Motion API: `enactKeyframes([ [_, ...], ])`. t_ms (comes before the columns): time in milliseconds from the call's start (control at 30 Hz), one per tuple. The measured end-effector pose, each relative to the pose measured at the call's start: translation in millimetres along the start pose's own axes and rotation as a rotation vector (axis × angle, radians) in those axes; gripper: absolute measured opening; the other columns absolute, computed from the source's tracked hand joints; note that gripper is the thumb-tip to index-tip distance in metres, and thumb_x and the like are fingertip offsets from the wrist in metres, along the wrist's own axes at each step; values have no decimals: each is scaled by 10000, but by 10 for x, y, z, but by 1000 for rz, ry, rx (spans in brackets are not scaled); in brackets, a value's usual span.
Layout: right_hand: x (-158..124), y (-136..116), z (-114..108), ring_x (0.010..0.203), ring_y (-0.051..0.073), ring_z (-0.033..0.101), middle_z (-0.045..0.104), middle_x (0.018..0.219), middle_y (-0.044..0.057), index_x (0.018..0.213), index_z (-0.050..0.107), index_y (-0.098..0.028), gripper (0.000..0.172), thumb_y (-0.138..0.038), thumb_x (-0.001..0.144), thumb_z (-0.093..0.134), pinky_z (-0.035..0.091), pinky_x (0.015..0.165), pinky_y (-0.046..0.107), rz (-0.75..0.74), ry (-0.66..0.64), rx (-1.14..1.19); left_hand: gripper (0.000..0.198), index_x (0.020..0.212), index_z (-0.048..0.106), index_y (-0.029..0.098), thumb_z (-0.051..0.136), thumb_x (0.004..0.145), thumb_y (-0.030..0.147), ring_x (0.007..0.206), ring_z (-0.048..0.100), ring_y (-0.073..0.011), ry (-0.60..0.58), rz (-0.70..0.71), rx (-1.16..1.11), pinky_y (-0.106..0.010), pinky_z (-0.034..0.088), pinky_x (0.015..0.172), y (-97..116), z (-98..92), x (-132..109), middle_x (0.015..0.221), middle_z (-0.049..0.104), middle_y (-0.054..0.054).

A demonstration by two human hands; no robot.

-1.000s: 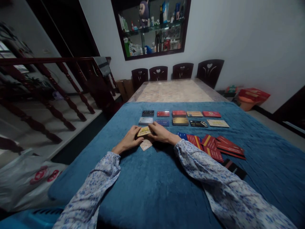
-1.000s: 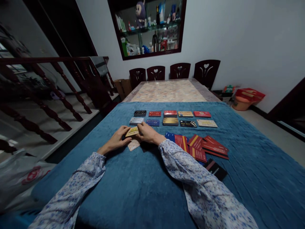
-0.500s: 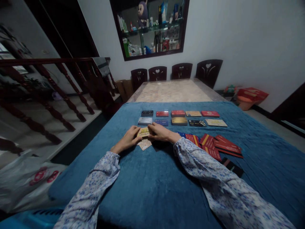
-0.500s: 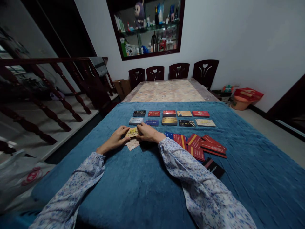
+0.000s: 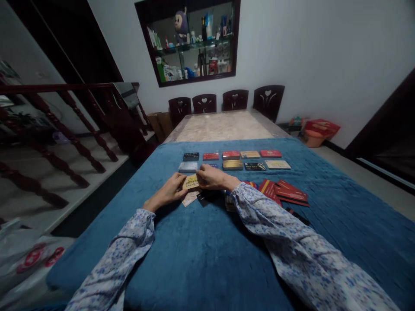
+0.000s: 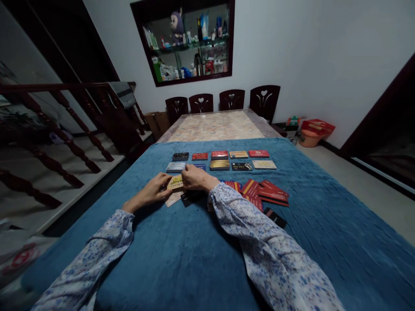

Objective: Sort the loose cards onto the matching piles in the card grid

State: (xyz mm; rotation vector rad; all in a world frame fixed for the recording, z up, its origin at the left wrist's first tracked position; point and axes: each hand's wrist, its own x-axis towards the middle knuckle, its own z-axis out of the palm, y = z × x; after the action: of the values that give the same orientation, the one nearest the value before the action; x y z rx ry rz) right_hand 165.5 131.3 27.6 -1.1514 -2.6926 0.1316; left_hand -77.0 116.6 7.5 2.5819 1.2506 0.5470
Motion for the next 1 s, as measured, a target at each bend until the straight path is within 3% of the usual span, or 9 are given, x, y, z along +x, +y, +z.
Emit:
enactKeyframes([
  [300,-205,287,-98,949,221,554,581,1053,116,915,685,-142,90,-213,873,721,455,834,319,-90,30,33,302,1178,657,187,663,899,303,993,636,-225,-15,60,-25,-389,560,929,156,25,192,1123,604,-85],
  [667,-516,715,-155,863,198,531,571,996,90,838,648,-152,160,-250,832,773,465,801,330,-70,60,19,304,1174,651,168,684,881,242,1030,611,-240,-57,169,3,-410,537,973,496,152,566,1122,590,-85],
  [800,-698,887,-231,886,205,544,578,985,81,866,649,-167,129,-264,864,734,475,812,327,-146,74,62,253,1107,654,167,692,869,243,1015,607,-238,-87,208,8,-401,535,948,637,196,738,1096,587,-82],
  [1000,-1022,1073,-393,916,211,561,590,1032,107,874,643,-159,91,-226,879,704,486,844,337,-129,77,84,203,1041,651,170,692,864,260,1002,610,-232,-129,232,18,-381,528,941,856,278,1007,1082,569,-73],
])
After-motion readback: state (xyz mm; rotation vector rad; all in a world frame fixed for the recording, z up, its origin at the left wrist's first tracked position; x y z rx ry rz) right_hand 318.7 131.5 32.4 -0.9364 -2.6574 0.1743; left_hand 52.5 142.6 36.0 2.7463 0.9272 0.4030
